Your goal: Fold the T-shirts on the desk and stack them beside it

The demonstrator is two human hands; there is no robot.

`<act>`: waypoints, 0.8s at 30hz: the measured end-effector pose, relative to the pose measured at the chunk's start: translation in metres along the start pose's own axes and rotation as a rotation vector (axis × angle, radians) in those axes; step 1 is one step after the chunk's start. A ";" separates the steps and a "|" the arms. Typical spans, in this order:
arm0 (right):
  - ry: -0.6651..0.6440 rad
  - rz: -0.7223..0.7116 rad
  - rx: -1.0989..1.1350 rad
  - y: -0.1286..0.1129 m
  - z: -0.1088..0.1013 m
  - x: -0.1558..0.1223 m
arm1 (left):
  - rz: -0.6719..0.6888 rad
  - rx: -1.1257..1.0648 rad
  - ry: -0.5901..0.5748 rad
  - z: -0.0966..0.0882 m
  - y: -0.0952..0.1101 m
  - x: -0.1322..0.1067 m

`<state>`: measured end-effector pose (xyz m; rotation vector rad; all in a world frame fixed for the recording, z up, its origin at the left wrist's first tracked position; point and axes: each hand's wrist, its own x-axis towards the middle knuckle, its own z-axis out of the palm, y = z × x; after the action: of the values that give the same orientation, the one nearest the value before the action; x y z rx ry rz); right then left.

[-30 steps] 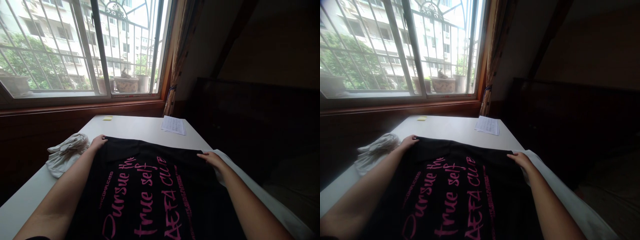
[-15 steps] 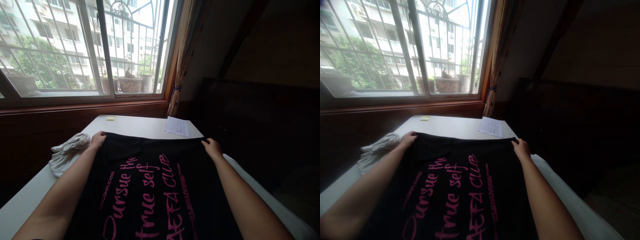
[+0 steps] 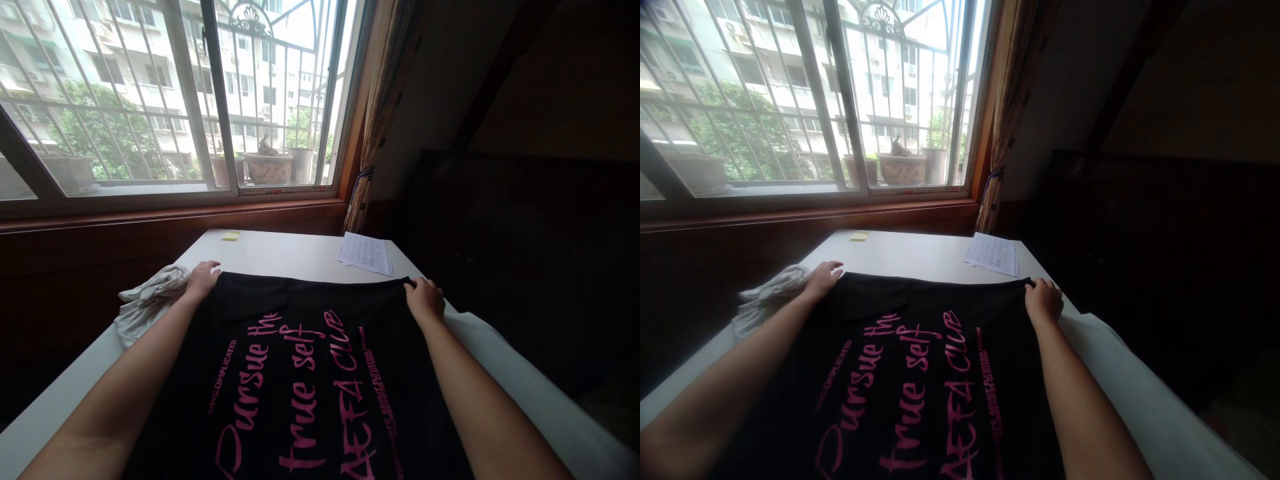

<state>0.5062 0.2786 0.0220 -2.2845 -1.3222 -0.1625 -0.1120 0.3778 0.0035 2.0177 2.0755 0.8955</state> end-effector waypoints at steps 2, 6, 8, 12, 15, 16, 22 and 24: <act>0.009 -0.021 -0.016 -0.007 -0.002 -0.009 | 0.096 0.010 -0.012 -0.007 0.011 -0.011; -0.039 -0.180 -0.010 -0.039 0.000 -0.034 | 0.320 0.002 -0.112 -0.021 0.031 -0.057; -0.103 -0.311 0.009 -0.063 0.003 -0.057 | 0.466 0.029 -0.184 -0.028 0.035 -0.092; -0.260 -0.594 0.062 -0.110 0.005 -0.134 | 0.568 0.160 -0.301 -0.043 0.023 -0.170; -0.428 -0.839 0.111 -0.128 0.001 -0.206 | 0.514 0.231 -0.364 -0.054 -0.003 -0.223; -0.472 -0.895 0.125 -0.130 -0.001 -0.228 | 0.498 0.251 -0.372 -0.059 -0.014 -0.238; -0.446 -1.010 0.218 -0.122 -0.013 -0.289 | 0.432 0.210 -0.219 -0.105 -0.067 -0.305; -0.424 -0.978 0.224 -0.114 -0.023 -0.295 | 0.376 0.168 -0.155 -0.121 -0.078 -0.326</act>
<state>0.2595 0.0837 -0.0174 -1.3515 -2.4379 0.1564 -0.2011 0.0357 -0.0374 2.5302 1.7751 0.5985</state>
